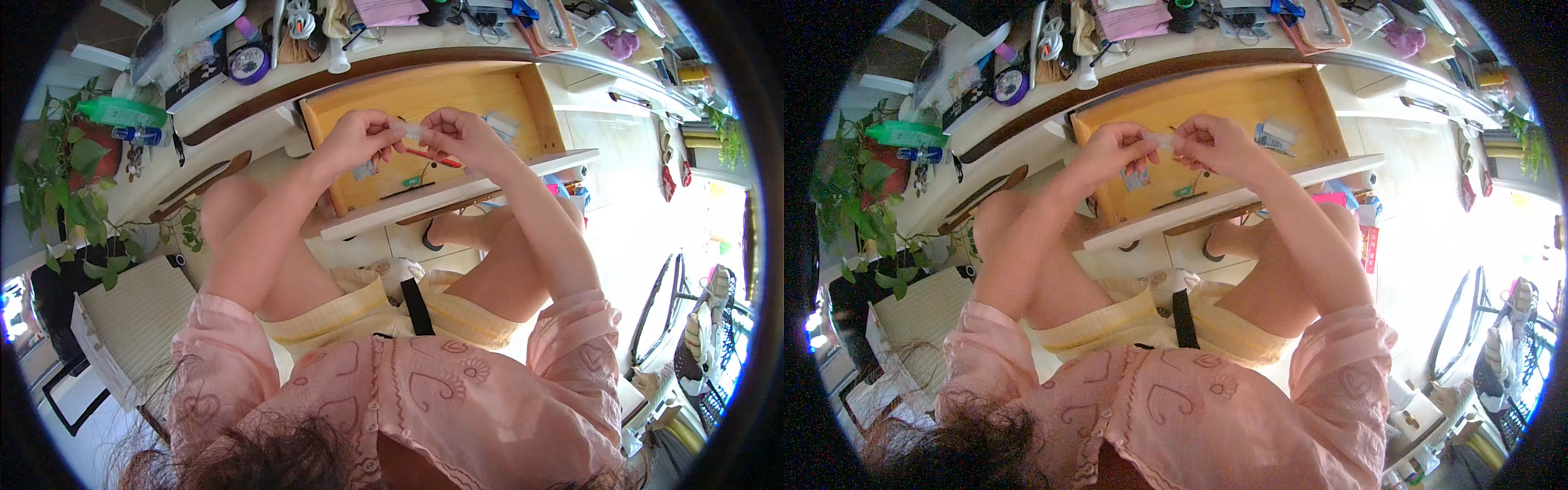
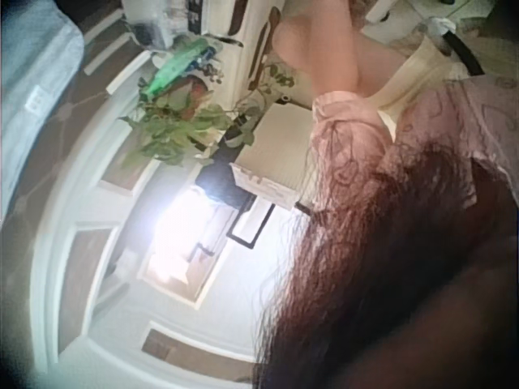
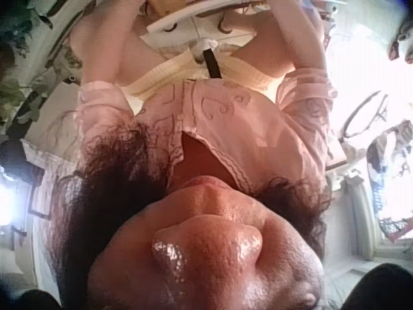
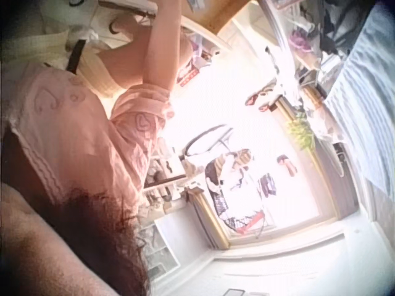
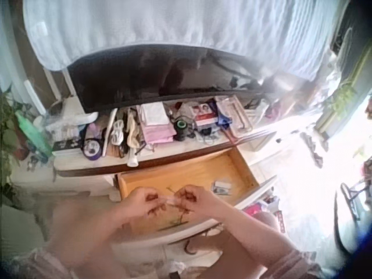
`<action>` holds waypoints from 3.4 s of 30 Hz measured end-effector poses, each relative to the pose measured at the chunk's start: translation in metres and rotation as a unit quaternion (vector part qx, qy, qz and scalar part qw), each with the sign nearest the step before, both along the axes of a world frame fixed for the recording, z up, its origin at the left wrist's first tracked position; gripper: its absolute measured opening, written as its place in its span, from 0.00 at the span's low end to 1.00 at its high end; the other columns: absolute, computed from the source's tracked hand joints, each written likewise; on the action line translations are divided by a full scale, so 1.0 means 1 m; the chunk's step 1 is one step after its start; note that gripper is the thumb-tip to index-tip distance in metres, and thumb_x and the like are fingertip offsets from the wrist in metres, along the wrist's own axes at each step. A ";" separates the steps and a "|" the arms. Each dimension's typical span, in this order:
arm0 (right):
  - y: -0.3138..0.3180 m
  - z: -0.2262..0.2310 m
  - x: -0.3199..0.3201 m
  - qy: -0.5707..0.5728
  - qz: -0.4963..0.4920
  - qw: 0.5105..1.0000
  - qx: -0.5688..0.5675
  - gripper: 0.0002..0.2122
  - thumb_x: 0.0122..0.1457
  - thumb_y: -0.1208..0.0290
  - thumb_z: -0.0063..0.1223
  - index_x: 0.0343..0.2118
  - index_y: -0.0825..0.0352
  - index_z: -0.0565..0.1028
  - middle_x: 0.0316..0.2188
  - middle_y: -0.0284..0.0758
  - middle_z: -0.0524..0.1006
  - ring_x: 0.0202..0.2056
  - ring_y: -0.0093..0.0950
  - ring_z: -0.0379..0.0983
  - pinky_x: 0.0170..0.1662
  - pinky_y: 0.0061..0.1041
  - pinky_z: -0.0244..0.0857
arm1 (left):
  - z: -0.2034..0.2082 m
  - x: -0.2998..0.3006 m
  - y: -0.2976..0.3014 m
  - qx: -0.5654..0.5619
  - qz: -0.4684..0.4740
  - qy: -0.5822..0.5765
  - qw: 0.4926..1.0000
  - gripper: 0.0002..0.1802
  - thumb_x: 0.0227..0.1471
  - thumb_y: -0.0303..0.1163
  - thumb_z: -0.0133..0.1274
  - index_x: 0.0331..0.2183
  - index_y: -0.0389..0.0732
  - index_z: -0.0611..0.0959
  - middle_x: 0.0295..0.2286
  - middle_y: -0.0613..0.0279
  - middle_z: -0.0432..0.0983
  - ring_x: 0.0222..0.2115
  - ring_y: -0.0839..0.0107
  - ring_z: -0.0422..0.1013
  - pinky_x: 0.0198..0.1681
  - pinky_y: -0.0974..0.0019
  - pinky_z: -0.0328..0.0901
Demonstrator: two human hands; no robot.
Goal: The person sits on the floor and sorts through small items in an open drawer, picking up and examining coins and small packets. They place some coins into a glass jar on the desk and continue to handle various small objects from the drawer.
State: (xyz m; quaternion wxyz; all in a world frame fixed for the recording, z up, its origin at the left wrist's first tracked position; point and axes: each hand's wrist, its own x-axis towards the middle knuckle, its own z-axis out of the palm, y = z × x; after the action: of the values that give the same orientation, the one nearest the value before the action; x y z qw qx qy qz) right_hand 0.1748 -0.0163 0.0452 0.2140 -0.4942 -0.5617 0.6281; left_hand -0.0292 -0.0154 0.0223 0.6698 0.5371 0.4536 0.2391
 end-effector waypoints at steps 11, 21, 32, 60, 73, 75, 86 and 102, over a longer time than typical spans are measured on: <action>0.007 -0.012 0.040 0.011 -0.067 0.997 0.047 0.06 0.55 0.69 0.48 0.31 0.67 0.70 0.23 0.26 0.71 0.26 0.13 0.65 0.31 0.13 0.61 | 0.000 0.001 0.007 -0.006 0.073 -0.023 0.997 0.11 0.52 0.37 0.47 0.28 0.40 0.76 0.21 0.69 0.73 0.18 0.85 0.64 0.20 0.80 0.56; 0.005 -0.011 0.061 -0.014 -0.076 0.996 0.047 0.08 0.56 0.65 0.47 0.29 0.65 0.70 0.22 0.25 0.71 0.24 0.13 0.64 0.28 0.12 0.59 | 0.002 -0.005 0.007 -0.013 0.071 -0.007 0.997 0.13 0.53 0.40 0.45 0.26 0.41 0.77 0.19 0.70 0.72 0.18 0.85 0.64 0.20 0.81 0.54; -0.003 -0.014 0.022 -0.017 -0.018 0.996 0.080 0.04 0.53 0.73 0.50 0.29 0.68 0.71 0.22 0.28 0.72 0.24 0.14 0.66 0.28 0.14 0.61 | 0.009 0.011 -0.002 -0.041 0.024 -0.024 0.999 0.14 0.52 0.39 0.47 0.32 0.38 0.79 0.24 0.69 0.74 0.22 0.84 0.65 0.25 0.80 0.59; -0.012 -0.016 0.006 -0.011 -0.005 0.996 0.083 0.08 0.54 0.70 0.50 0.31 0.71 0.70 0.22 0.28 0.72 0.24 0.14 0.67 0.28 0.14 0.64 | -0.006 0.015 -0.007 0.064 -0.027 0.066 0.995 0.07 0.48 0.30 0.52 0.28 0.35 0.77 0.23 0.65 0.76 0.24 0.83 0.69 0.26 0.78 0.63; 0.001 -0.030 0.028 -0.100 -0.100 0.978 0.153 0.07 0.46 0.72 0.52 0.26 0.70 0.73 0.17 0.32 0.73 0.21 0.17 0.68 0.26 0.17 0.64 | -0.012 0.007 -0.003 0.085 0.023 0.043 0.995 0.08 0.48 0.30 0.50 0.27 0.34 0.78 0.21 0.65 0.75 0.21 0.82 0.69 0.23 0.78 0.63; 0.003 -0.031 0.033 -0.075 -0.123 0.980 0.136 0.07 0.46 0.71 0.52 0.26 0.70 0.72 0.17 0.32 0.73 0.21 0.17 0.68 0.25 0.18 0.63 | -0.011 0.003 -0.001 0.077 0.039 0.050 0.995 0.09 0.48 0.31 0.51 0.28 0.33 0.78 0.22 0.65 0.75 0.21 0.82 0.69 0.24 0.78 0.64; -0.011 -0.019 0.009 -0.093 -0.006 0.979 0.179 0.04 0.50 0.76 0.47 0.28 0.71 0.69 0.20 0.29 0.71 0.23 0.14 0.66 0.27 0.14 0.62 | -0.011 0.015 -0.008 0.079 0.003 0.023 0.997 0.10 0.48 0.31 0.52 0.31 0.34 0.77 0.24 0.64 0.75 0.24 0.81 0.69 0.26 0.77 0.64; 0.001 -0.033 0.023 -0.014 -0.128 0.988 0.084 0.06 0.47 0.72 0.50 0.24 0.70 0.71 0.18 0.31 0.73 0.20 0.17 0.69 0.25 0.17 0.63 | 0.002 0.009 -0.003 0.007 0.061 -0.060 0.996 0.05 0.49 0.32 0.50 0.28 0.42 0.73 0.21 0.70 0.69 0.22 0.82 0.64 0.25 0.78 0.58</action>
State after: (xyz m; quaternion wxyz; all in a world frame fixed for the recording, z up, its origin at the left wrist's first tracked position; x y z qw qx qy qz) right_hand 0.1973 -0.0151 0.0121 0.3252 -0.5508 -0.5477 0.5393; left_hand -0.0206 -0.0184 0.0243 0.6761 0.4976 0.4429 0.3148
